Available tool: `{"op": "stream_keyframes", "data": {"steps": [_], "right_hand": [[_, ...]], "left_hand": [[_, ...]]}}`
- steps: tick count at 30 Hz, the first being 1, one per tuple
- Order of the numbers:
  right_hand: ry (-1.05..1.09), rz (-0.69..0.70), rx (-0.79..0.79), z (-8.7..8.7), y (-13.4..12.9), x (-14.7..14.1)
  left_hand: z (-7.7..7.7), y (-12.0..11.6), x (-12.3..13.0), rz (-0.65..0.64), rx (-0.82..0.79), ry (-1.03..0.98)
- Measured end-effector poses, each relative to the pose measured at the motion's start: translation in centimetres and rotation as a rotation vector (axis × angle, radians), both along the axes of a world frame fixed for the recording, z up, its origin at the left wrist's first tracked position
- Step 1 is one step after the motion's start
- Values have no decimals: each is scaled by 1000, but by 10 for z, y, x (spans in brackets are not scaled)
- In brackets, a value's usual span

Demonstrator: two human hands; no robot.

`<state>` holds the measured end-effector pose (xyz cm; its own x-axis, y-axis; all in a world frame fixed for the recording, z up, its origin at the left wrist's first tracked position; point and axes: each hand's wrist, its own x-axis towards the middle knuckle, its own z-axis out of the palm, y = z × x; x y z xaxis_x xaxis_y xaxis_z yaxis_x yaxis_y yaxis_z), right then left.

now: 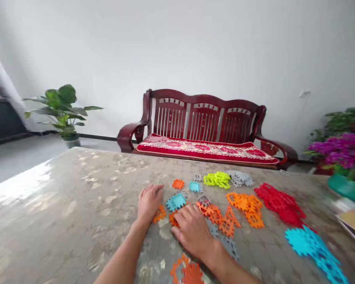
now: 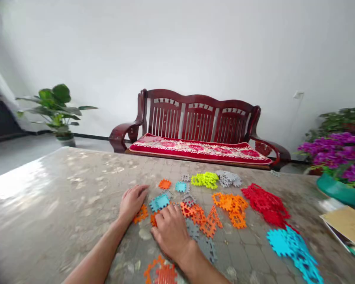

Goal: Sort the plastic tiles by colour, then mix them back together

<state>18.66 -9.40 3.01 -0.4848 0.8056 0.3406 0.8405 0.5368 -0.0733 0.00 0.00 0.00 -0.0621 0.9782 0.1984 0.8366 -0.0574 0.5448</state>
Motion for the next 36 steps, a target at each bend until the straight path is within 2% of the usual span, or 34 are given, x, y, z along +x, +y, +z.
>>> {"op": "stream_keyframes", "data": {"steps": [4, 11, 17, 20, 25, 28, 31, 34, 36], "right_hand": [[154, -65, 6, 0, 12, 5], [607, -399, -108, -9, 38, 39], [876, -446, -145, -19, 44, 57], [928, -458, -126, -18, 43, 60], [1010, -432, -84, -16, 45, 66], [1061, -417, -62, -16, 46, 71], [1013, -413, -38, -15, 46, 77], [857, -385, -19, -12, 44, 80], [836, -358, -27, -9, 41, 80]], "left_hand": [[-1, 1, -1, 1, 1, -20], [2, 0, 0, -5, -25, -41], [8, 3, -8, -117, -62, -11], [17, -7, -12, -157, -83, 28], [39, -35, -2, -165, -224, 326], [48, -42, 5, -149, -288, 332], [48, -40, 9, -124, -313, 277], [42, -37, 9, -98, -309, 225], [36, -34, 8, -88, -298, 170]]}}
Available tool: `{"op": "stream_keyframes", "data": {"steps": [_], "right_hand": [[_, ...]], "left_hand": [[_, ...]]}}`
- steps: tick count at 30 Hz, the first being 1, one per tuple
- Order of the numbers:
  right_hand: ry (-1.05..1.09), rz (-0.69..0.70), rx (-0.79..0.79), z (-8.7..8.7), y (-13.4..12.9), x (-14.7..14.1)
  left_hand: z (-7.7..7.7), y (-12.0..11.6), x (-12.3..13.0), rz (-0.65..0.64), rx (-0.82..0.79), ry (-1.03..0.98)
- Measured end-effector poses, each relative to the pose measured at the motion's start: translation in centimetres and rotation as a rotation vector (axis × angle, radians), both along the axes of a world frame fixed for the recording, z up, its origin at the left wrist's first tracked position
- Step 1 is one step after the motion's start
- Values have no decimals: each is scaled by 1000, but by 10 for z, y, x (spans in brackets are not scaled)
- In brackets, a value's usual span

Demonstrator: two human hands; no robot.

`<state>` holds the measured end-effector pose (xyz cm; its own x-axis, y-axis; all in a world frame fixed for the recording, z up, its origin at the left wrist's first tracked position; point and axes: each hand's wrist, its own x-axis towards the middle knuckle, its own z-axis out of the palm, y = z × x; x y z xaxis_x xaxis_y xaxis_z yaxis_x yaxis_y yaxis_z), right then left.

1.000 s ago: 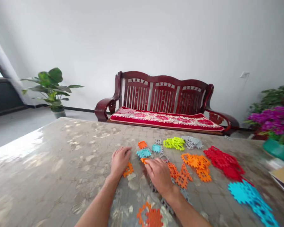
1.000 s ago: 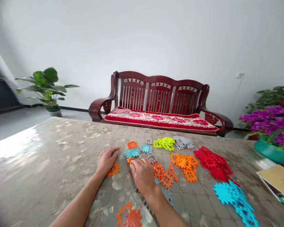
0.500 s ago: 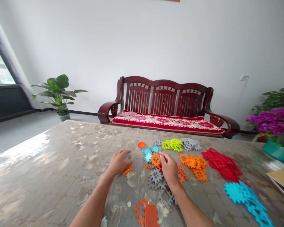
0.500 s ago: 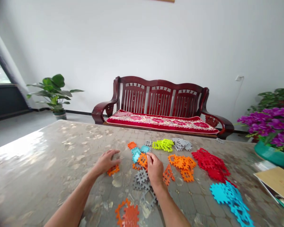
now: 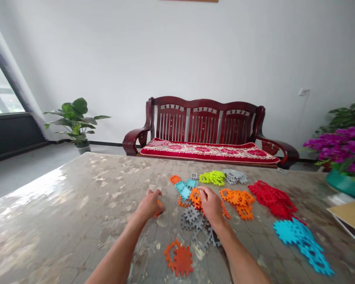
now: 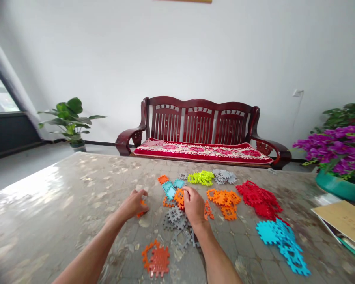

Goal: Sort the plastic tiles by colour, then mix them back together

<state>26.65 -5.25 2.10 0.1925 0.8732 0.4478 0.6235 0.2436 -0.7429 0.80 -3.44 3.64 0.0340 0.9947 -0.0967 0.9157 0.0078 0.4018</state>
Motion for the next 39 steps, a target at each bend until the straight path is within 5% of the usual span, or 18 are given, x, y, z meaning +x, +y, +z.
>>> {"op": "stream_keyframes", "data": {"steps": [7, 13, 18, 27, 39], "right_hand": [[-87, 20, -12, 10, -7, -2], [113, 25, -19, 10, -5, -3], [251, 66, -45, 6, -3, -7], [287, 124, -119, 5, -4, -6], [331, 71, -55, 17, 3, 13]], "left_hand": [[-12, 3, 17, 27, 31, -288], [-4, -6, 57, 26, -72, -1159], [-3, -4, 88, 32, -101, -1488], [-24, 9, 117, 49, -10, -1499], [-13, 0, 129, -98, 119, -1339]]}}
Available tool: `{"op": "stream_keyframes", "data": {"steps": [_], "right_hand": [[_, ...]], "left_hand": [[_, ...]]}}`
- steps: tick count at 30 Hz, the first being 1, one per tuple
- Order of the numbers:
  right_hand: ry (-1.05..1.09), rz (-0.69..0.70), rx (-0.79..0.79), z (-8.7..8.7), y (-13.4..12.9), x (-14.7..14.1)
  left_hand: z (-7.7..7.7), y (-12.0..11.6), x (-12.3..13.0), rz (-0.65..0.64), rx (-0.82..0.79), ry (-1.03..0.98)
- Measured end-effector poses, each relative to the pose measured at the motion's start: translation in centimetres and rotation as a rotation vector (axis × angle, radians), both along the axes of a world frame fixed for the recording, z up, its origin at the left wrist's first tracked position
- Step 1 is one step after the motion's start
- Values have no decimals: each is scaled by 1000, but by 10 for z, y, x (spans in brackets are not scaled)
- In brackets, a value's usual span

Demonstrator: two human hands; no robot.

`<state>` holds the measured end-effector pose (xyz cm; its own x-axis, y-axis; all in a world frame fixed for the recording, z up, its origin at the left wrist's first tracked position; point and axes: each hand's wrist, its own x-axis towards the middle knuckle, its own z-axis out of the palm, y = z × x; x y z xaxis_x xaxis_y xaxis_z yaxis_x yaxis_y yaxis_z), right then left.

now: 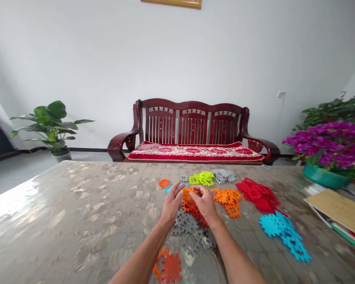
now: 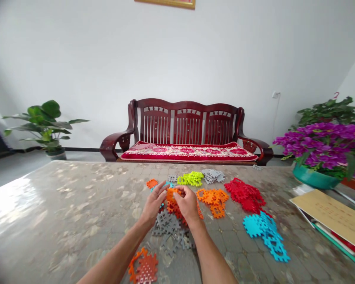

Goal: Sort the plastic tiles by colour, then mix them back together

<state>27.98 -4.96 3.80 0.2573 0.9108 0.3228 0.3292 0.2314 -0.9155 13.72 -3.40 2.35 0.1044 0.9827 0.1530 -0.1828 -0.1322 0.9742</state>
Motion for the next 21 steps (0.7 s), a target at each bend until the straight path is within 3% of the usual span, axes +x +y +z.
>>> {"op": "stream_keyframes", "data": {"steps": [5, 8, 11, 14, 17, 19, 21], "right_hand": [[-91, -315, -30, 5, 5, 69], [-130, -489, -76, 1, 2, 112], [-194, -584, -163, -6, -5, 136], [-287, -643, -226, -9, -11, 142], [-476, -738, -200, -6, -12, 136], [-508, -672, -151, -4, -9, 127], [-435, -507, -117, -3, -5, 115]], "left_hand": [[-6, -9, -13, -9, 230, 549], [-1, -21, -19, -86, 397, 872], [8, -34, -19, -193, 500, 1109], [11, -41, -18, -261, 537, 1217], [8, -40, -20, -206, 543, 1239], [5, -37, -26, -160, 541, 1247], [2, -33, -35, -134, 528, 1259]]}}
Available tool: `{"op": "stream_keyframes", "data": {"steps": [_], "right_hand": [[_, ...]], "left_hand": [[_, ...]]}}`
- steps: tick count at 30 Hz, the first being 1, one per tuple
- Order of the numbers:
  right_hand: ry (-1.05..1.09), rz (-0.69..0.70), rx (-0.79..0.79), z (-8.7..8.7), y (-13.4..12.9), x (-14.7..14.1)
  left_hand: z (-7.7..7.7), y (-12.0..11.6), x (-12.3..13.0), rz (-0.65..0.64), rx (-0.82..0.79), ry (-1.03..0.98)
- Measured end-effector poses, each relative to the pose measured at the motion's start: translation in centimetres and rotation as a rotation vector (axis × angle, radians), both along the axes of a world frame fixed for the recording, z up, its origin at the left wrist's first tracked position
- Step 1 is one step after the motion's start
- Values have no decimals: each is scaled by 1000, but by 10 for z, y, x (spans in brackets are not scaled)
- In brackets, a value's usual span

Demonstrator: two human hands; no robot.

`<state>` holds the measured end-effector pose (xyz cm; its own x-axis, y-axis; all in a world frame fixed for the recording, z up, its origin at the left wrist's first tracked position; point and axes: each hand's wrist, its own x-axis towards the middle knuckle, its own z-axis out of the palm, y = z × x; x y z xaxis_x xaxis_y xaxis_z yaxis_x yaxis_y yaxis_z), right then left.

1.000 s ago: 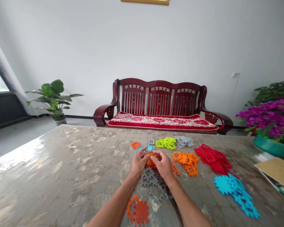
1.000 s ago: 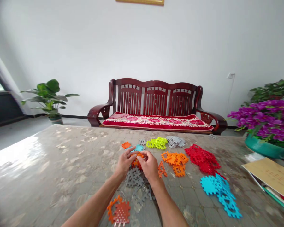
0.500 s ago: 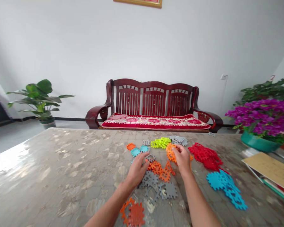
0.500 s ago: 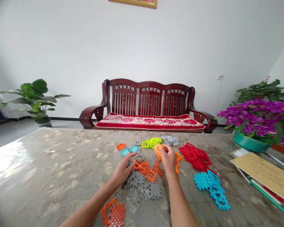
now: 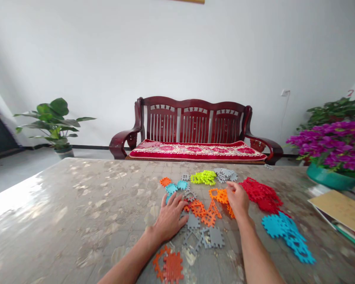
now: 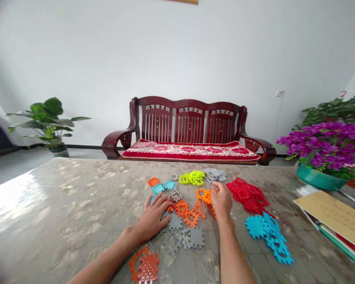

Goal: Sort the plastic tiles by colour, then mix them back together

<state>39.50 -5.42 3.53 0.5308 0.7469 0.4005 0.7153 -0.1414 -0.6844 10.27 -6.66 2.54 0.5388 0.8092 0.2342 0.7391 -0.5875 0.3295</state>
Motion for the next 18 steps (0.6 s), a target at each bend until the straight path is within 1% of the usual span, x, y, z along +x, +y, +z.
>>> {"op": "stream_keyframes", "data": {"steps": [2, 5, 8, 10, 13, 18], "right_hand": [[66, 156, -10, 1, 4, -14], [85, 335, -48, 2, 7, -34], [97, 462, -83, 4, 5, -47], [77, 502, -128, 4, 2, -53], [-27, 517, -230, 1, -4, -60], [-216, 513, -345, -6, -8, -76]], "left_hand": [[-2, 5, -11, 17, 1, 16], [-2, 12, -31, 39, -10, 56], [-2, 19, -53, 82, -34, 79], [-3, 24, -67, 123, -52, 66], [-5, 31, -85, 211, -72, -6], [-14, 43, -104, 451, -14, -120]]}}
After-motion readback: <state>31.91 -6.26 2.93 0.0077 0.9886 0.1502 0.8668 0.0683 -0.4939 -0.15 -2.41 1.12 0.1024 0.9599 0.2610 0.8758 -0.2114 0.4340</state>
